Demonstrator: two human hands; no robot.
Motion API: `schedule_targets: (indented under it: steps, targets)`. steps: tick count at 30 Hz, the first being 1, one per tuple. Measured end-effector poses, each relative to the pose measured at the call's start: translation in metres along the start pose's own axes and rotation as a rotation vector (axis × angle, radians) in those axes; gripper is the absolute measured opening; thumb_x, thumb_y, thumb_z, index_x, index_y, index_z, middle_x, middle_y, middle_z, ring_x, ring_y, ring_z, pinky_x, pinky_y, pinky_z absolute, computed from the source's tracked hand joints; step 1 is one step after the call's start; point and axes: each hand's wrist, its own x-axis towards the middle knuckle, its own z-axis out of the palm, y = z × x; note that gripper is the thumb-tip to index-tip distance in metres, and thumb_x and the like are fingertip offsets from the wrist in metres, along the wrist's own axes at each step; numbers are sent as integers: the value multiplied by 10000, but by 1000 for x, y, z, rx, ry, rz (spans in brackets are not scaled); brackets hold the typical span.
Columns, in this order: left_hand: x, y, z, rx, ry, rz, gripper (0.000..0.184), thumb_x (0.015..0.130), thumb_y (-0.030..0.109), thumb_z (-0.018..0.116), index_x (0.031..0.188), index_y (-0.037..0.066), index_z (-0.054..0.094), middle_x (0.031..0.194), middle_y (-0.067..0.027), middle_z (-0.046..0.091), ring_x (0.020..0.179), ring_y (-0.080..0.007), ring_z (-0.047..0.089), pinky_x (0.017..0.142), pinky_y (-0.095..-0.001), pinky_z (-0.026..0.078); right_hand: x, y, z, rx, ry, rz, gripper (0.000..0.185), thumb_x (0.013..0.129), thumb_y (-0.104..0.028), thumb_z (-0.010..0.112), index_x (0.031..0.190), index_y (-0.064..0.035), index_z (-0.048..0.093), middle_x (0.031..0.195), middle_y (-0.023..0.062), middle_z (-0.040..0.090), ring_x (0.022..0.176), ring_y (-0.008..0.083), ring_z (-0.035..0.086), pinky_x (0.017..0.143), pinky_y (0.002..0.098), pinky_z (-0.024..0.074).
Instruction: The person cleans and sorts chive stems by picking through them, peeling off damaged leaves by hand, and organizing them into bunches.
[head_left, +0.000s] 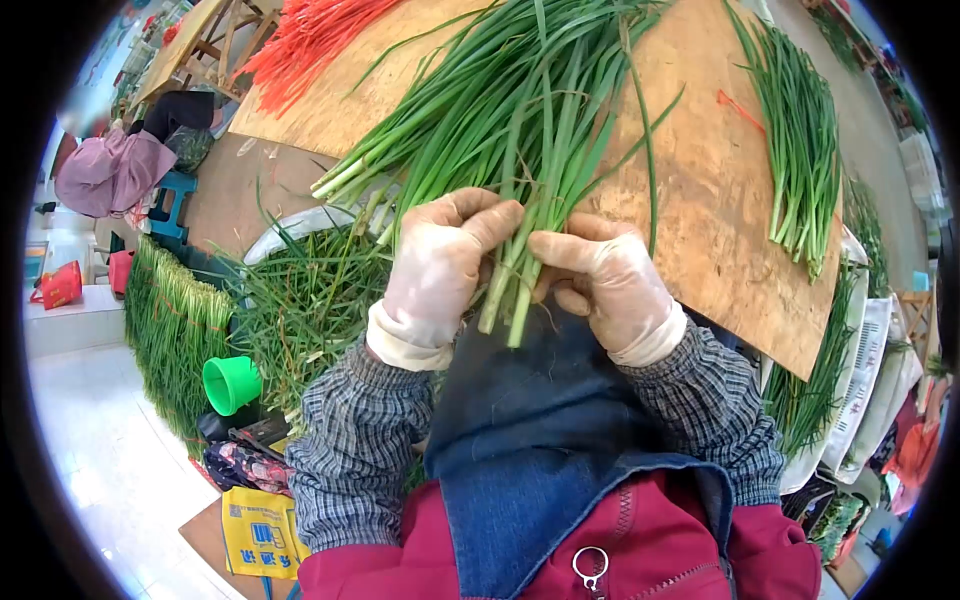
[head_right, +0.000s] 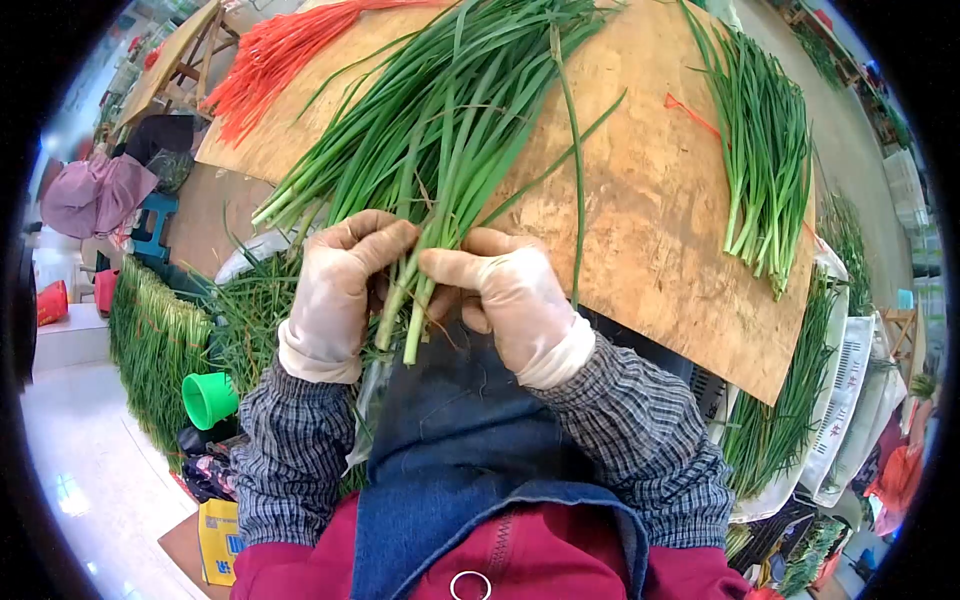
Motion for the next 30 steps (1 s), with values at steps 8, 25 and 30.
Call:
schedule_targets:
  steps: [8, 25, 30]
  targets:
    - [-3, -1, 6, 73, -66, -41, 173, 801, 141, 626, 875, -14, 634, 676, -13, 596, 515, -49, 483, 458, -174, 358, -12, 3, -5, 7, -5, 15, 204, 825, -144, 598, 960, 8, 598, 766, 54, 605, 561, 78, 516, 420, 158, 308]
    - [-16, -15, 8, 75, -3, 70, 172, 755, 59, 627, 906, -11, 584, 718, -27, 597, 524, -66, 492, 474, -174, 365, -11, 9, -6, 185, 129, -24, 165, 767, -46, 609, 911, 27, 575, 693, 56, 574, 488, 89, 503, 430, 189, 389]
    - [-21, -14, 12, 11, 72, 66, 165, 746, 47, 656, 868, -17, 564, 672, -20, 561, 546, -50, 490, 474, -180, 390, -11, 10, 3, 160, 218, -36, 147, 767, -51, 579, 894, 21, 557, 627, 30, 532, 405, 52, 401, 368, 170, 295]
